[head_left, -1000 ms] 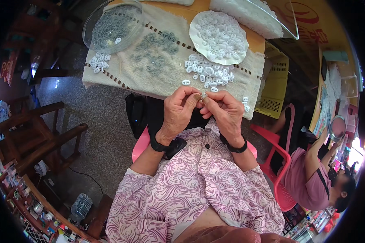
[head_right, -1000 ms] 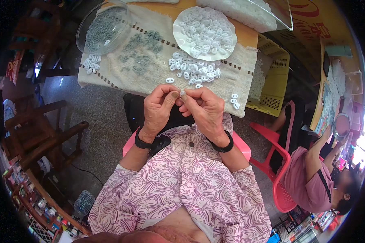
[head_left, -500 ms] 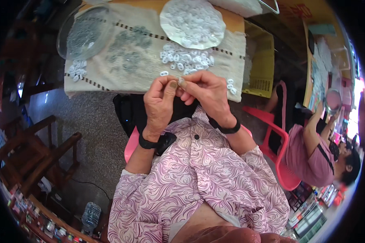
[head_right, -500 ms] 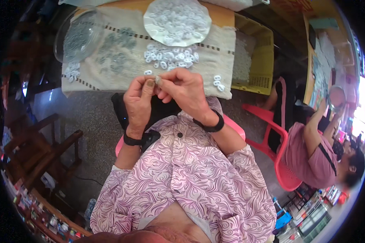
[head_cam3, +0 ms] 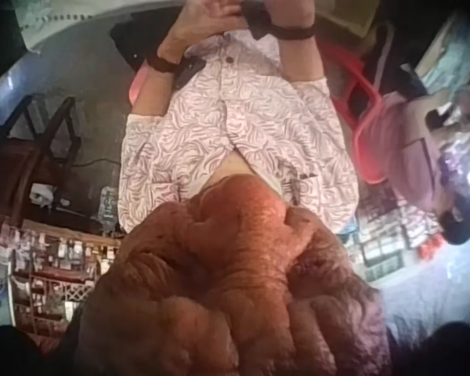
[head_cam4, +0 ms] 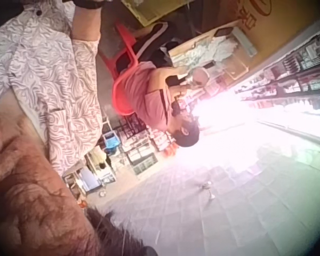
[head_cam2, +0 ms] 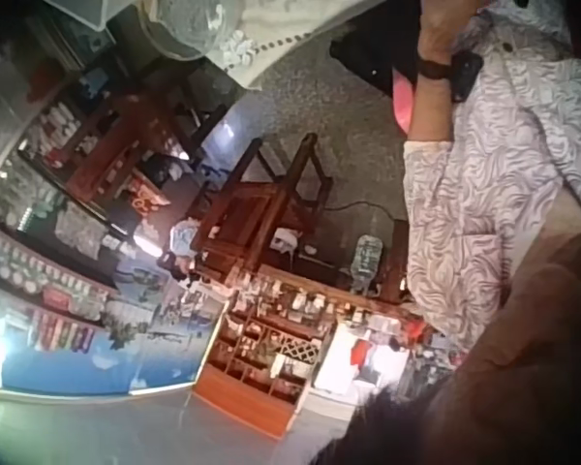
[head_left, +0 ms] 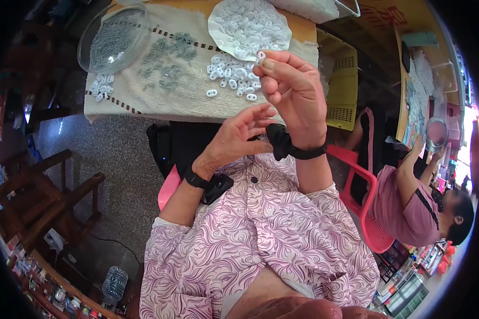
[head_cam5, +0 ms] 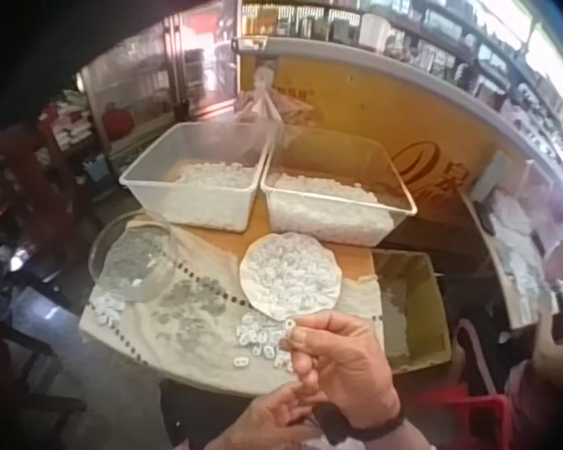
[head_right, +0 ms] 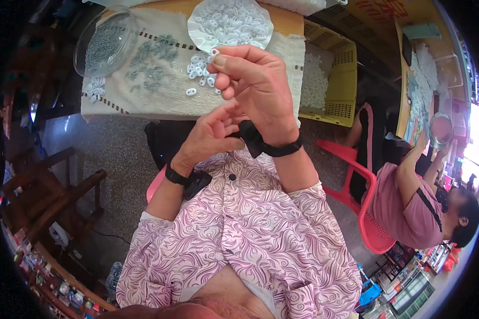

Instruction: Sorting and inspecting small white plastic components on a workbench.

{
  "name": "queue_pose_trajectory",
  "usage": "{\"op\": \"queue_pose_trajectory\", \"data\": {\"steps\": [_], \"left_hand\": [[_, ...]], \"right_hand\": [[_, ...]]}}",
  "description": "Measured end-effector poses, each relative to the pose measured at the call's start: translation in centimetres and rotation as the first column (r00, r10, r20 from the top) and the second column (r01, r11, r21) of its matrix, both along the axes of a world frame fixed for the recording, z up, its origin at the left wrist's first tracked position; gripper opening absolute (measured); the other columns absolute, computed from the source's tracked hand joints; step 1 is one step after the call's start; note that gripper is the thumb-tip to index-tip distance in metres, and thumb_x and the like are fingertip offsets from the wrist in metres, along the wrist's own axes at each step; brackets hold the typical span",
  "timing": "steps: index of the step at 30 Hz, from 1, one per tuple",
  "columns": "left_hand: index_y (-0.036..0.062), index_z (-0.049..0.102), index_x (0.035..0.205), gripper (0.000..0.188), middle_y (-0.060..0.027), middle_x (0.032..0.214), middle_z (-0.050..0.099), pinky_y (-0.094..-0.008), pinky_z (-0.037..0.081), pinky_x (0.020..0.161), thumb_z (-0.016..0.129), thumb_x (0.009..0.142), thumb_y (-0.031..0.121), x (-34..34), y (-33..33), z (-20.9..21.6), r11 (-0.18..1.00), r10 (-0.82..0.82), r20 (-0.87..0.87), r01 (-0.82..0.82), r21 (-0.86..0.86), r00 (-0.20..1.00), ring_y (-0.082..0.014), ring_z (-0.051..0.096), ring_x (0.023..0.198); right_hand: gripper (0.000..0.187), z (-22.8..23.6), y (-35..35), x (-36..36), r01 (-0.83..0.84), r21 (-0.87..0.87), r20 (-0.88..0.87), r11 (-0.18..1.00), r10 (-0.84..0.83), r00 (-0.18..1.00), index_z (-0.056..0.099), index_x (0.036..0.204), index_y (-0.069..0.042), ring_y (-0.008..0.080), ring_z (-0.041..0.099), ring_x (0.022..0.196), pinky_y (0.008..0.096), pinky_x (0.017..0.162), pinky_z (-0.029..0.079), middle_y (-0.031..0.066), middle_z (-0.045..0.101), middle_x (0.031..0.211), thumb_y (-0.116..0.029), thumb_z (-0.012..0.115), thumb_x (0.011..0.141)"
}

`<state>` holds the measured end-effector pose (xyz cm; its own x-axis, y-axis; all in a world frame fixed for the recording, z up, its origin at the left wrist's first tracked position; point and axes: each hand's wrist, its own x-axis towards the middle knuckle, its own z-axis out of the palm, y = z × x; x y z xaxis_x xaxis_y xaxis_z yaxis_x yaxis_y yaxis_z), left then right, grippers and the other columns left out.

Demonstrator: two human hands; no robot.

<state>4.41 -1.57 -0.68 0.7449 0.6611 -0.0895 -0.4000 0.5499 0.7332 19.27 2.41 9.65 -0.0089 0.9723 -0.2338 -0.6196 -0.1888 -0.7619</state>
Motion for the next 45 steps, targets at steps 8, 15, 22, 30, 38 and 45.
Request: {"op": "queue_pose_trajectory", "data": {"steps": [8, 15, 22, 30, 38, 45], "left_hand": [[-0.0034, 0.045, 0.133, 0.065, -0.0086, 0.111, 0.061, -0.0271, 0.052, 0.086, 0.073, 0.074, -0.008, -0.7, 0.4, 2.1, 0.990, -0.122, -0.023, 0.120, -0.079, 0.992, -0.0128, 0.060, 0.100], [-0.0048, 0.053, 0.122, 0.054, -0.0070, 0.103, 0.063, -0.0269, 0.053, 0.080, 0.075, 0.073, -0.007, -0.1, -0.3, 1.3, 0.997, -0.016, -0.056, 0.011, -0.079, 0.998, -0.0116, 0.062, 0.091], [-0.0048, 0.055, 0.111, 0.046, -0.0059, 0.100, 0.062, -0.0263, 0.052, 0.078, 0.078, 0.071, 0.001, 0.2, -0.6, 2.2, 0.997, -0.022, -0.161, 0.008, -0.083, 0.987, -0.0118, 0.061, 0.089], [-0.0043, 0.052, 0.118, 0.053, -0.0067, 0.104, 0.061, -0.0286, 0.050, 0.085, 0.078, 0.073, 0.003, 0.1, -0.6, 1.0, 0.998, -0.062, -0.141, 0.061, -0.014, 0.988, -0.0120, 0.059, 0.096], [-0.0045, 0.051, 0.120, 0.037, -0.0154, 0.110, 0.061, -0.0383, 0.052, 0.091, 0.062, 0.092, 0.016, -1.3, 1.6, 0.2, 0.958, 0.171, 0.136, -0.133, -0.253, 0.976, -0.0252, 0.063, 0.102], [-0.0056, 0.053, 0.116, 0.036, -0.0198, 0.109, 0.063, -0.0463, 0.050, 0.095, 0.054, 0.096, 0.025, -3.3, 4.2, 0.6, 0.864, 0.438, 0.318, -0.294, -0.409, 0.841, -0.0332, 0.062, 0.104]], "right_hand": [[0.017, -1.0, 1.6, -1.9, 0.123, 0.050, 0.062, 0.991, -0.126, 0.990, 0.063, 0.098, 0.008, 0.0127, 0.064, 0.062, 0.0215, 0.051, 0.051, 0.0147, 0.067, 0.083, -0.001, 0.065, 0.084], [0.013, -3.8, 2.2, -2.7, 0.233, 0.278, 0.556, 0.932, -0.354, 0.752, 0.065, 0.096, 0.005, 0.0138, 0.064, 0.063, 0.0233, 0.050, 0.051, 0.0115, 0.067, 0.081, -0.002, 0.066, 0.085], [0.016, -6.0, 2.6, -1.6, -0.243, 0.737, 0.620, 0.631, -0.774, -0.131, 0.065, 0.090, -0.002, 0.0212, 0.061, 0.058, 0.0300, 0.049, 0.049, 0.0098, 0.061, 0.076, 0.005, 0.069, 0.075], [0.026, -5.8, 2.6, -2.1, -0.273, 0.790, 0.533, 0.549, -0.835, -0.135, 0.063, 0.095, -0.003, 0.0246, 0.059, 0.060, 0.0338, 0.051, 0.050, 0.0101, 0.058, 0.077, 0.006, 0.067, 0.071], [0.017, -3.5, 1.3, -2.2, -0.177, 0.838, 0.498, 0.515, -0.856, -0.136, 0.067, 0.087, -0.002, 0.0193, 0.061, 0.059, 0.0286, 0.050, 0.050, 0.0094, 0.064, 0.076, 0.007, 0.071, 0.073], [0.016, -3.2, 1.0, -2.2, -0.125, 0.853, 0.497, 0.506, -0.862, -0.097, 0.067, 0.088, -0.001, 0.0175, 0.060, 0.059, 0.0269, 0.052, 0.049, 0.0094, 0.065, 0.077, 0.007, 0.071, 0.074]]}}
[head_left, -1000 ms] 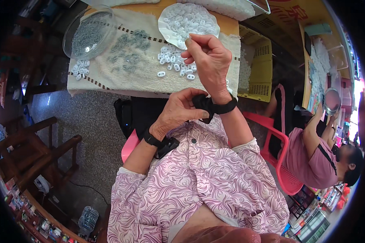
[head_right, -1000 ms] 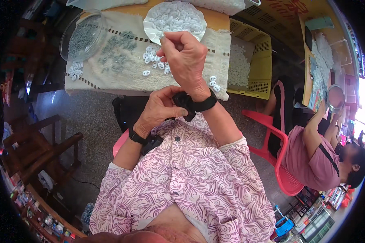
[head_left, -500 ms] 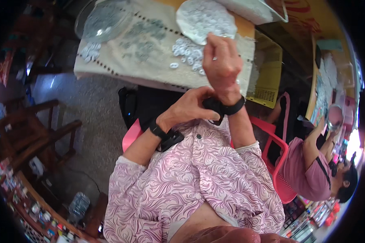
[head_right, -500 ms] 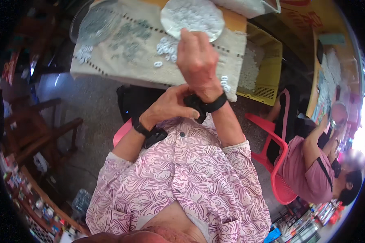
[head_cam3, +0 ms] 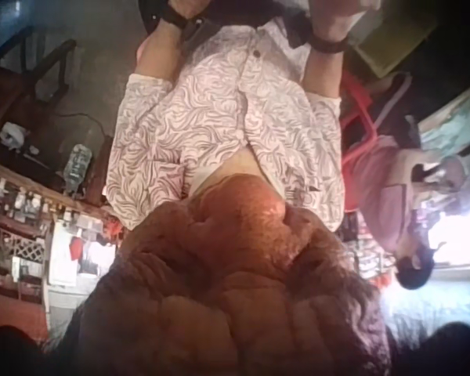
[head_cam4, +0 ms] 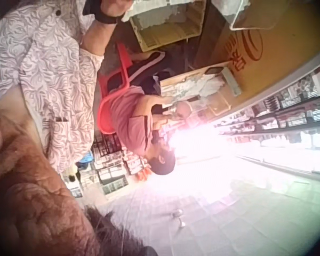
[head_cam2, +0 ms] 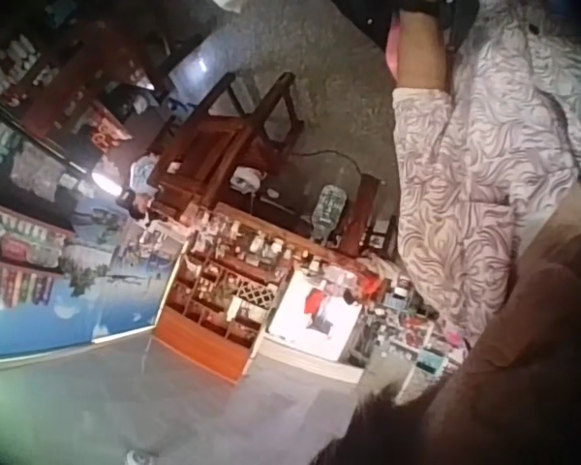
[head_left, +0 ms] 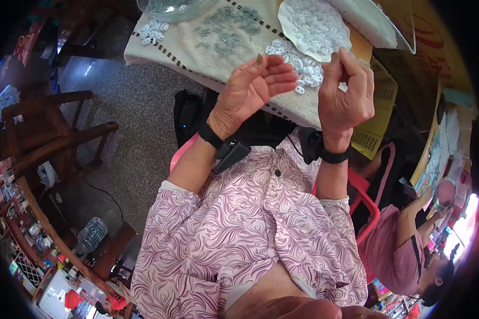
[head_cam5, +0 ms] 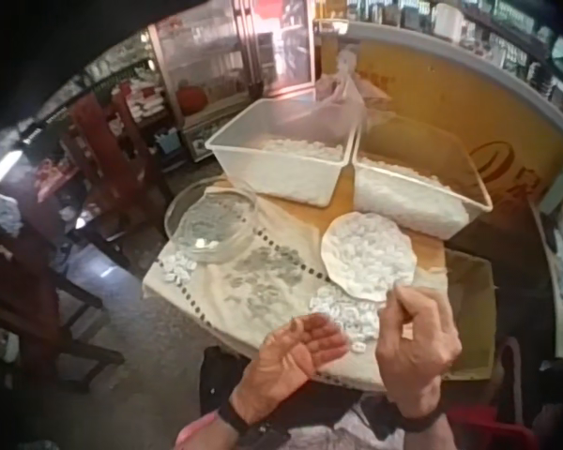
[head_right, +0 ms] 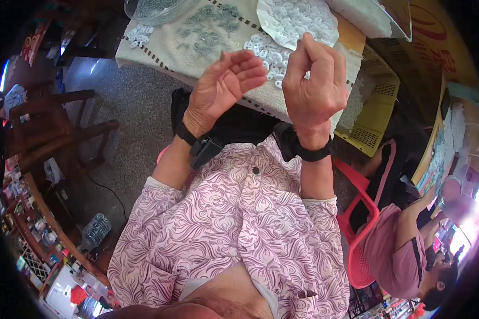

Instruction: Sorting and inspecting small white plastic components on a workbench.

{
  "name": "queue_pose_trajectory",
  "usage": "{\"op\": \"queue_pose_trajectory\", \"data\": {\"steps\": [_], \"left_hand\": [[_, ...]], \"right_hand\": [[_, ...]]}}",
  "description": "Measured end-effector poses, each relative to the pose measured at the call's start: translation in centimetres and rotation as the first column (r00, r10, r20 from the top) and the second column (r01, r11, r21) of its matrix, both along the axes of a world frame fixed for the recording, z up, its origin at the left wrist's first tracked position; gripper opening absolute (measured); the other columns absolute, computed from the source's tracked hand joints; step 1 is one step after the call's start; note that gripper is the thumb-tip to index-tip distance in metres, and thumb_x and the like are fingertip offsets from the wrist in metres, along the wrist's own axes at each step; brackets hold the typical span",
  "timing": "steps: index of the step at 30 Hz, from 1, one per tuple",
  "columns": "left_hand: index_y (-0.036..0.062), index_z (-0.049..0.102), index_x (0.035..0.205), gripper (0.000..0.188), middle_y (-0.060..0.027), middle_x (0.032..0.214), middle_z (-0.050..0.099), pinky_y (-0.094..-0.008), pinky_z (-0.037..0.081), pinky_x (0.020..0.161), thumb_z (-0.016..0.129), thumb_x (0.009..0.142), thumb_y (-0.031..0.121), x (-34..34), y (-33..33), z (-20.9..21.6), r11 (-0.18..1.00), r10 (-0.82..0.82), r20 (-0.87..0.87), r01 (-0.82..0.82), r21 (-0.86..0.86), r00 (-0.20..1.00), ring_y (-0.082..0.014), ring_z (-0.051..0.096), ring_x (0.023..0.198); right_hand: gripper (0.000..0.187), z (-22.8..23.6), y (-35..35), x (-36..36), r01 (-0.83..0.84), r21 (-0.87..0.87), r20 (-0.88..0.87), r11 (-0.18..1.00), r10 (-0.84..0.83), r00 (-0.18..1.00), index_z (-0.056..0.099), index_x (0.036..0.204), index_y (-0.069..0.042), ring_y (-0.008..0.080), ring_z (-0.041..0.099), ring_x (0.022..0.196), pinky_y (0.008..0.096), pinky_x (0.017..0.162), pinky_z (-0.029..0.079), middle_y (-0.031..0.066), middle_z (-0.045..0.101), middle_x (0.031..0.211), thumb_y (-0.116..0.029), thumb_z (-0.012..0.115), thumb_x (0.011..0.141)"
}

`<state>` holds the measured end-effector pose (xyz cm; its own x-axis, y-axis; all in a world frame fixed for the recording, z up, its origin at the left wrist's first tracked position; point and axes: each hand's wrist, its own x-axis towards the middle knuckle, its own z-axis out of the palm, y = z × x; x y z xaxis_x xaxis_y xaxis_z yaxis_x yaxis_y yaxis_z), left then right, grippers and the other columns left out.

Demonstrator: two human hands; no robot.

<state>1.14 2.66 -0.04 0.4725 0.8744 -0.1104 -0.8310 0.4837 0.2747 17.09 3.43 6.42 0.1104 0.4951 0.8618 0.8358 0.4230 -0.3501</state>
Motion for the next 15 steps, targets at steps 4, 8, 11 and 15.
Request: {"op": "queue_pose_trajectory", "data": {"steps": [4, 8, 11, 15], "left_hand": [[-0.0054, 0.053, 0.115, 0.034, -0.0196, 0.108, 0.063, -0.0451, 0.051, 0.093, 0.054, 0.096, 0.023, -0.7, 0.5, 0.1, 0.997, 0.083, -0.030, -0.083, -0.001, 0.996, -0.0324, 0.063, 0.102], [-0.0056, 0.054, 0.112, 0.030, -0.0189, 0.104, 0.064, -0.0400, 0.054, 0.087, 0.056, 0.095, 0.019, -0.6, 0.7, 1.5, 0.990, 0.112, -0.257, -0.086, 0.108, 0.960, -0.0284, 0.066, 0.095], [-0.0059, 0.055, 0.111, 0.029, -0.0180, 0.101, 0.065, -0.0381, 0.055, 0.083, 0.058, 0.094, 0.018, -0.6, 1.0, 1.7, 0.984, 0.100, -0.366, -0.039, 0.171, 0.925, -0.0268, 0.067, 0.090], [-0.0057, 0.056, 0.109, 0.026, -0.0155, 0.098, 0.065, -0.0343, 0.057, 0.078, 0.060, 0.093, 0.015, -0.8, 0.4, 1.8, 0.978, 0.161, -0.525, -0.065, 0.197, 0.836, -0.0227, 0.068, 0.084]], "right_hand": [[0.014, -0.4, -0.2, 0.2, -0.004, -0.047, -0.023, 0.999, 0.003, 1.000, 0.065, 0.085, -0.001, 0.0191, 0.059, 0.059, 0.0283, 0.051, 0.048, 0.0094, 0.064, 0.074, 0.007, 0.071, 0.074], [0.018, -1.3, -0.1, 0.1, -0.060, -0.051, -0.104, 0.997, 0.055, 0.993, 0.065, 0.087, 0.000, 0.0193, 0.059, 0.057, 0.0283, 0.049, 0.047, 0.0103, 0.063, 0.075, 0.010, 0.070, 0.073], [0.021, -1.3, -0.3, 0.0, -0.070, -0.057, -0.100, 0.996, 0.064, 0.993, 0.065, 0.090, 0.001, 0.0183, 0.058, 0.056, 0.0275, 0.049, 0.048, 0.0109, 0.063, 0.077, 0.011, 0.070, 0.072], [0.023, -1.2, -1.6, 0.0, -0.103, -0.149, -0.163, 0.984, 0.078, 0.984, 0.065, 0.092, 0.002, 0.0147, 0.058, 0.057, 0.0249, 0.050, 0.048, 0.0109, 0.062, 0.076, 0.012, 0.070, 0.072]]}}
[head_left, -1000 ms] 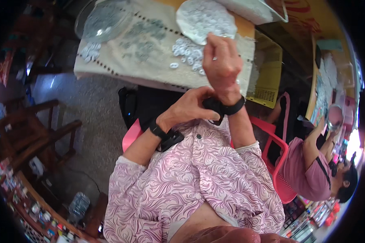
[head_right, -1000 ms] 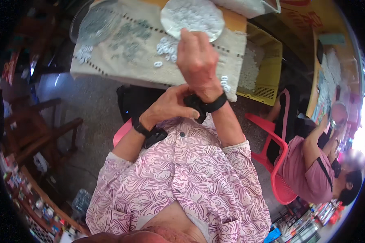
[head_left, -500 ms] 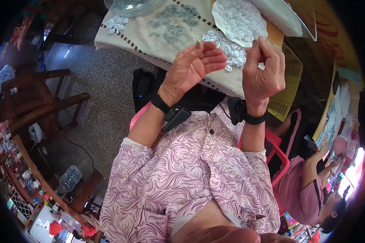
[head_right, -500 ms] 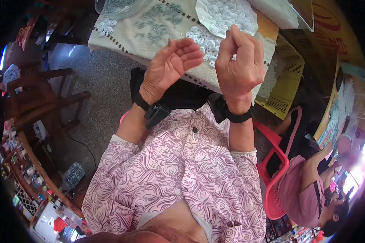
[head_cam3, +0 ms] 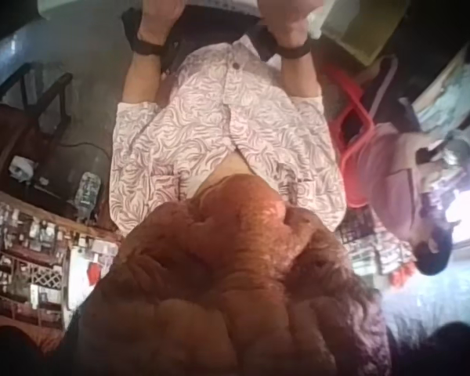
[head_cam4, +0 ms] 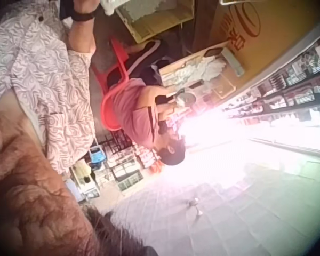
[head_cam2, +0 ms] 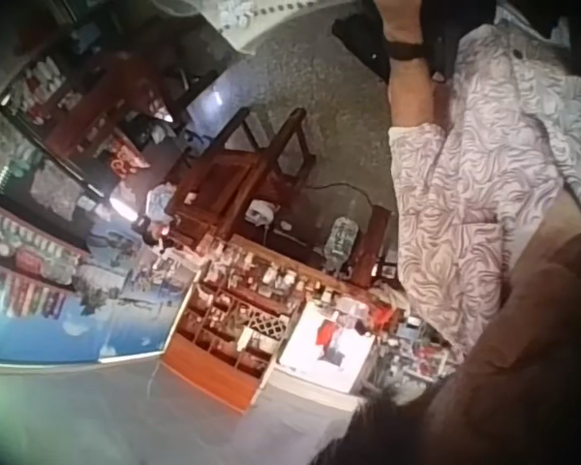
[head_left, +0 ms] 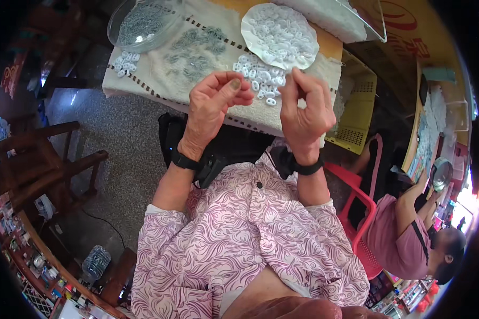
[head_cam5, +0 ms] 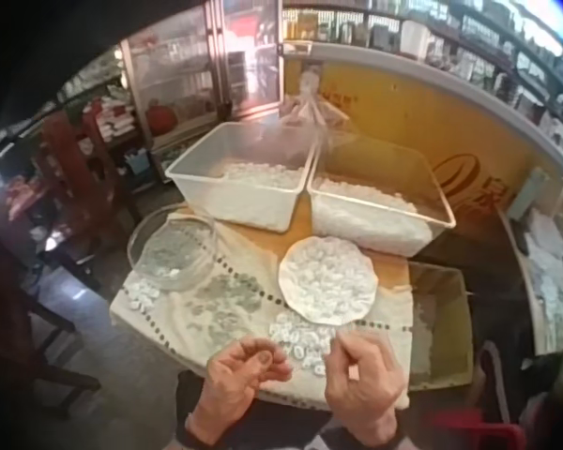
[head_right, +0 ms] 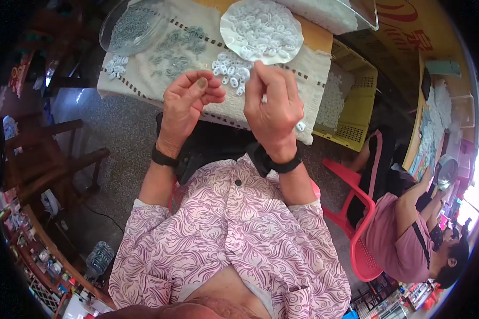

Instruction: Sorting and inspecting small white plastic components on a workbench.

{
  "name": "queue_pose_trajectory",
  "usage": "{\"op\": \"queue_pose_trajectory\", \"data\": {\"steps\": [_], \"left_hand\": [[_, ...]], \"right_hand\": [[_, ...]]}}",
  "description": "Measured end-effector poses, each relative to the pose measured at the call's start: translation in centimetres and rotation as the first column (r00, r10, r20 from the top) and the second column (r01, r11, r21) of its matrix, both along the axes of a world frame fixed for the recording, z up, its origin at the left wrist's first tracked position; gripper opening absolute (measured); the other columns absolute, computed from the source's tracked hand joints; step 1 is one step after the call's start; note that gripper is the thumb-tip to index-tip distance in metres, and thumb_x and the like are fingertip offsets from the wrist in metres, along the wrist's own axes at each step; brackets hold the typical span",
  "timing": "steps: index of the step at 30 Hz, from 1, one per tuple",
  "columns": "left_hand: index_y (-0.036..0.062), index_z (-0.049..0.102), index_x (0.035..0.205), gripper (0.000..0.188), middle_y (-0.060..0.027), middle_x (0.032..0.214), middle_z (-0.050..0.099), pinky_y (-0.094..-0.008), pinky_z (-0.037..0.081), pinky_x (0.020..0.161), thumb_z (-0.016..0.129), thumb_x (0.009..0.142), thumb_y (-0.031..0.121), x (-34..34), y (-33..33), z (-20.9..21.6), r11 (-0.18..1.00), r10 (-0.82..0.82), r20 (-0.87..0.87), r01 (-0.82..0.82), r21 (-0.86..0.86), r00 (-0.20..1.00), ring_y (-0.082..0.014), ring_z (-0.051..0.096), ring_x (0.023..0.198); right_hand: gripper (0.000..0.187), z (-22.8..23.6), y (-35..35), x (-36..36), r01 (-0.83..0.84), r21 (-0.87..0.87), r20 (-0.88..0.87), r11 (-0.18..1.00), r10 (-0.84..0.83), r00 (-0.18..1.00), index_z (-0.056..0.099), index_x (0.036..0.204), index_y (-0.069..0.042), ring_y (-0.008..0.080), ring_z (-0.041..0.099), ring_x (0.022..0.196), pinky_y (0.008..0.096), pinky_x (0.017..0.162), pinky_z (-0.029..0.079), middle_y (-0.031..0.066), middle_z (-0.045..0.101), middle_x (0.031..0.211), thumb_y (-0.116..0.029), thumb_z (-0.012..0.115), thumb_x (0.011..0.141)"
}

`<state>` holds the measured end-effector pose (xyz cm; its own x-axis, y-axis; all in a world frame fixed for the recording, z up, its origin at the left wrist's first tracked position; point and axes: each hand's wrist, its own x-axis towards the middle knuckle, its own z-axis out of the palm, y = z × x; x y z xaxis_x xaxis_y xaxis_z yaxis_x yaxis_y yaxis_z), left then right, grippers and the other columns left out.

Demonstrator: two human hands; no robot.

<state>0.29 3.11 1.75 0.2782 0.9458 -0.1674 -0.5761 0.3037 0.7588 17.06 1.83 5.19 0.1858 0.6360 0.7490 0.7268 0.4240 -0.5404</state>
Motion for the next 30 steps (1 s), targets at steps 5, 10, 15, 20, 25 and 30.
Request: {"op": "queue_pose_trajectory", "data": {"steps": [5, 10, 15, 20, 25, 30], "left_hand": [[-0.0037, 0.060, 0.105, 0.020, -0.0088, 0.090, 0.066, -0.0259, 0.056, 0.068, 0.062, 0.091, 0.011, -1.2, -0.2, -0.4, 0.988, 0.150, -0.387, -0.122, 0.096, 0.910, -0.0139, 0.066, 0.077], [-0.0017, 0.061, 0.103, 0.019, -0.0052, 0.086, 0.066, -0.0231, 0.054, 0.065, 0.063, 0.091, 0.012, -1.2, -0.2, -1.1, 0.994, 0.112, -0.407, -0.098, 0.054, 0.907, -0.0106, 0.065, 0.074], [-0.0012, 0.061, 0.102, 0.017, -0.0033, 0.085, 0.065, -0.0220, 0.052, 0.065, 0.062, 0.091, 0.011, -1.0, -0.3, -1.8, 0.998, 0.047, -0.466, -0.028, 0.047, 0.884, -0.0085, 0.063, 0.072], [-0.0012, 0.062, 0.103, 0.016, -0.0028, 0.086, 0.065, -0.0212, 0.051, 0.064, 0.062, 0.090, 0.009, 0.0, -0.6, -0.5, 1.000, 0.005, -0.501, 0.002, 0.013, 0.866, -0.0078, 0.063, 0.074], [-0.0013, 0.062, 0.103, 0.016, -0.0007, 0.089, 0.064, -0.0211, 0.050, 0.067, 0.064, 0.089, 0.007, 1.9, -2.4, -1.2, 0.974, -0.180, -0.452, 0.224, 0.045, 0.874, -0.0069, 0.061, 0.075], [-0.0007, 0.063, 0.088, 0.013, -0.0096, 0.083, 0.061, -0.0271, 0.050, 0.061, 0.071, 0.078, 0.002, 3.4, -2.9, 0.9, 0.877, 0.033, -0.626, 0.277, 0.392, 0.779, -0.0178, 0.062, 0.068]], "right_hand": [[0.015, -1.3, -2.3, -0.4, -0.090, -0.129, -0.202, 0.988, 0.063, 0.977, 0.064, 0.090, 0.003, 0.0120, 0.063, 0.058, 0.0224, 0.050, 0.049, 0.0088, 0.062, 0.075, 0.010, 0.068, 0.077], [0.009, -2.0, -2.9, -0.8, -0.345, -0.424, -0.655, 0.837, -0.021, 0.755, 0.064, 0.094, 0.003, 0.0106, 0.065, 0.062, 0.0197, 0.050, 0.051, 0.0065, 0.064, 0.078, 0.004, 0.063, 0.085], [0.017, -2.1, -2.0, 0.0, -0.514, -0.532, -0.790, 0.673, -0.178, 0.586, 0.063, 0.100, 0.007, 0.0120, 0.063, 0.063, 0.0214, 0.053, 0.050, 0.0092, 0.065, 0.079, -0.003, 0.065, 0.086], [0.021, -2.6, 0.6, 0.9, -0.578, -0.511, -0.828, 0.636, -0.183, 0.530, 0.063, 0.100, 0.008, 0.0130, 0.063, 0.062, 0.0224, 0.053, 0.049, 0.0100, 0.065, 0.079, -0.005, 0.067, 0.084], [0.020, -2.6, 2.6, 1.4, -0.620, -0.422, -0.885, 0.661, -0.152, 0.441, 0.064, 0.099, 0.006, 0.0112, 0.063, 0.063, 0.0214, 0.051, 0.049, 0.0097, 0.066, 0.078, -0.006, 0.068, 0.083], [0.013, -2.5, 3.7, 0.4, -0.471, -0.411, -0.815, 0.781, -0.082, 0.574, 0.063, 0.092, 0.006, 0.0100, 0.064, 0.056, 0.0219, 0.047, 0.050, 0.0084, 0.067, 0.071, -0.003, 0.064, 0.083]]}}
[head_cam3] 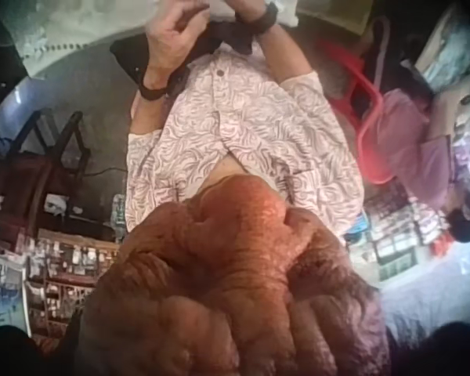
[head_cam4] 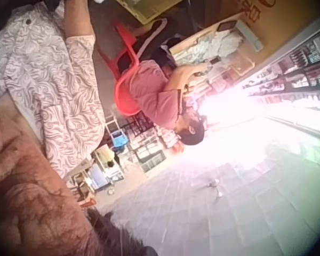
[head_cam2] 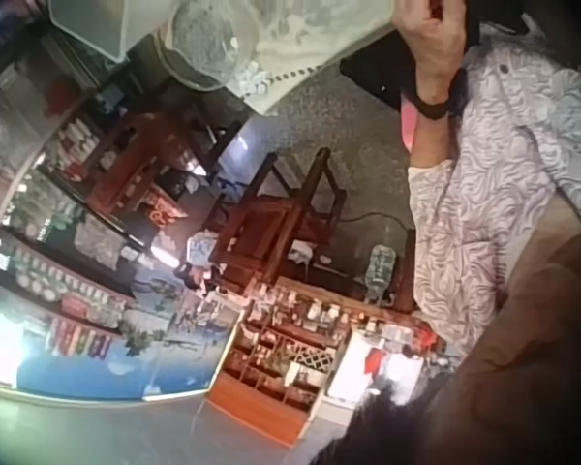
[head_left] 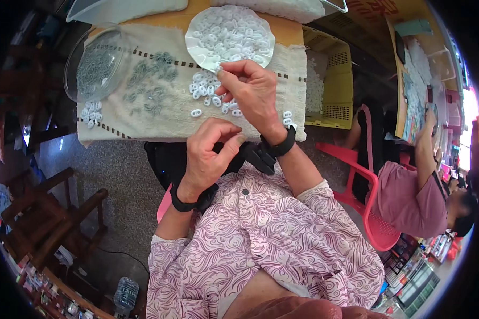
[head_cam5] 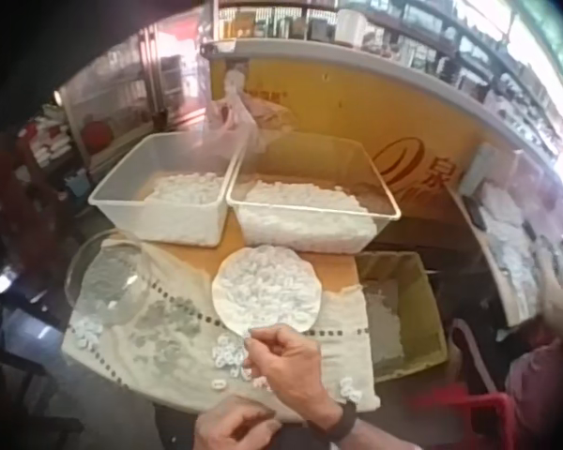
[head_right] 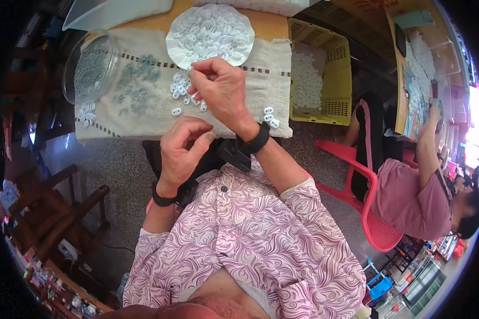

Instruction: Sorting and inspecting small white plastic components on a workbench.

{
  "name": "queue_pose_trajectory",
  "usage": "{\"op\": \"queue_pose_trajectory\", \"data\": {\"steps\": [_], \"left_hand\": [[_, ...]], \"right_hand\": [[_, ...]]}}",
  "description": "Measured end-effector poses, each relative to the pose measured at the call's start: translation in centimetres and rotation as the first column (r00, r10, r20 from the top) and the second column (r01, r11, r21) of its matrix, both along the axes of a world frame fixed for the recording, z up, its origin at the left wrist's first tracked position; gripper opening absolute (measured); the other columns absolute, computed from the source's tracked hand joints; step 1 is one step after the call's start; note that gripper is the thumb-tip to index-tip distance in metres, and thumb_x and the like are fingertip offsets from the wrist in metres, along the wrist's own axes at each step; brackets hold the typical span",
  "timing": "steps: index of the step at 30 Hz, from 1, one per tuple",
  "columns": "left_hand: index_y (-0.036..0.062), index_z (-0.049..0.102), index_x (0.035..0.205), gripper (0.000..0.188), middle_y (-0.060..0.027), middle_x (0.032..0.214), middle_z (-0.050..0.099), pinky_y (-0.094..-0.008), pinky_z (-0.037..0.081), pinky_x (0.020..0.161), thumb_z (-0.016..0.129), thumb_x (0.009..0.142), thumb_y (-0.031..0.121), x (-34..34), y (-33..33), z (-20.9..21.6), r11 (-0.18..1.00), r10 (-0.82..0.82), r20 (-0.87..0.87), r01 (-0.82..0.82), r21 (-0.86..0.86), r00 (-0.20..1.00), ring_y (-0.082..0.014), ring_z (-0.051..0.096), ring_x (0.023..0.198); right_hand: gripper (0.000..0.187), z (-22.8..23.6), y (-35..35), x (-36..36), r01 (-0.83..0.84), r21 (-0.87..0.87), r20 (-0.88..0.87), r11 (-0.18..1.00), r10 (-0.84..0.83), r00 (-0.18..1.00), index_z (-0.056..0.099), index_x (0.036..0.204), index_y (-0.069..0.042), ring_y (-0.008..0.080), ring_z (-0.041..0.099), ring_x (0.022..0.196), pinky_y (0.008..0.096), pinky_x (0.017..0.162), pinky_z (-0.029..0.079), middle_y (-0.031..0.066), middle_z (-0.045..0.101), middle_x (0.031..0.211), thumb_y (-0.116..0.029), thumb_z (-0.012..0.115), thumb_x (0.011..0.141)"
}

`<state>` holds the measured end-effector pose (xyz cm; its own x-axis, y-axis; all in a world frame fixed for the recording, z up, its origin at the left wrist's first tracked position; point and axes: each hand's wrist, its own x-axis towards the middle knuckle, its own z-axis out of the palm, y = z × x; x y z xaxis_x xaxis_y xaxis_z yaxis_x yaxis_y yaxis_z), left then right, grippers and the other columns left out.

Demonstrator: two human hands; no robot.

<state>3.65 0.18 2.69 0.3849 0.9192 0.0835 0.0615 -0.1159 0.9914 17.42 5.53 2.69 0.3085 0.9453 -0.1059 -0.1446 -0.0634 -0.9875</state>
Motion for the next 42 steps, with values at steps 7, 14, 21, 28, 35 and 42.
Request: {"op": "queue_pose_trajectory", "data": {"steps": [7, 14, 21, 28, 35, 42], "left_hand": [[0.0023, 0.064, 0.102, 0.034, -0.0117, 0.085, 0.060, -0.0327, 0.049, 0.058, 0.076, 0.070, 0.002, 0.7, -0.9, 2.7, 0.914, -0.039, -0.162, 0.101, 0.393, 0.986, -0.0246, 0.061, 0.071], [0.0034, 0.063, 0.115, 0.050, -0.0077, 0.079, 0.054, -0.0325, 0.046, 0.054, 0.079, 0.069, 0.007, 1.0, -1.5, 2.9, 0.778, 0.123, -0.381, 0.149, 0.610, 0.917, -0.0225, 0.055, 0.065], [0.0037, 0.066, 0.104, 0.040, -0.0083, 0.081, 0.054, -0.0330, 0.045, 0.055, 0.079, 0.066, 0.001, 1.5, -1.6, 2.5, 0.823, 0.140, -0.289, 0.051, 0.565, 0.947, -0.0235, 0.056, 0.067], [0.0043, 0.066, 0.102, 0.039, -0.0095, 0.085, 0.056, -0.0335, 0.046, 0.056, 0.078, 0.065, -0.001, 2.0, -1.7, 2.4, 0.733, 0.151, -0.278, 0.081, 0.675, 0.949, -0.0250, 0.057, 0.070], [0.0019, 0.067, 0.097, 0.034, -0.0077, 0.082, 0.057, -0.0336, 0.047, 0.055, 0.077, 0.065, -0.001, 2.1, -1.6, 3.1, 0.798, 0.110, -0.281, 0.084, 0.596, 0.954, -0.0242, 0.058, 0.067], [-0.0021, 0.068, 0.090, 0.032, -0.0070, 0.077, 0.056, -0.0319, 0.043, 0.053, 0.069, 0.059, -0.003, 1.7, -1.0, 2.5, 0.660, 0.039, -0.174, 0.105, 0.744, 0.984, -0.0206, 0.055, 0.065]], "right_hand": [[0.011, -0.3, 2.2, -1.8, -0.118, 0.590, 0.660, 0.799, -0.393, 0.641, 0.064, 0.086, 0.001, 0.0192, 0.061, 0.057, 0.0267, 0.045, 0.048, 0.0089, 0.060, 0.069, 0.004, 0.067, 0.076], [0.025, 0.4, 2.3, -3.5, -0.365, 0.559, 0.795, 0.744, -0.357, 0.490, 0.059, 0.097, 0.005, 0.0220, 0.059, 0.057, 0.0303, 0.045, 0.049, 0.0120, 0.056, 0.079, 0.006, 0.063, 0.072], [0.016, 0.8, 2.8, -4.1, -0.425, 0.586, 0.806, 0.690, -0.438, 0.399, 0.054, 0.080, 0.005, 0.0177, 0.054, 0.057, 0.0279, 0.045, 0.044, 0.0081, 0.044, 0.068, -0.004, 0.059, 0.067], [0.031, 1.2, 2.4, -4.0, -0.448, 0.525, 0.840, 0.724, -0.359, 0.407, 0.058, 0.100, 0.009, 0.0192, 0.058, 0.060, 0.0281, 0.047, 0.049, 0.0106, 0.051, 0.078, 0.004, 0.062, 0.070], [0.027, 0.3, 2.2, -4.5, -0.479, 0.512, 0.844, 0.713, -0.314, 0.434, 0.059, 0.097, 0.009, 0.0203, 0.058, 0.060, 0.0298, 0.048, 0.048, 0.0106, 0.050, 0.075, 0.004, 0.062, 0.070], [0.015, 0.3, 2.5, -4.3, -0.408, 0.495, 0.799, 0.767, -0.217, 0.561, 0.060, 0.089, 0.003, 0.0231, 0.057, 0.055, 0.0325, 0.045, 0.047, 0.0119, 0.049, 0.073, 0.005, 0.061, 0.074]]}}
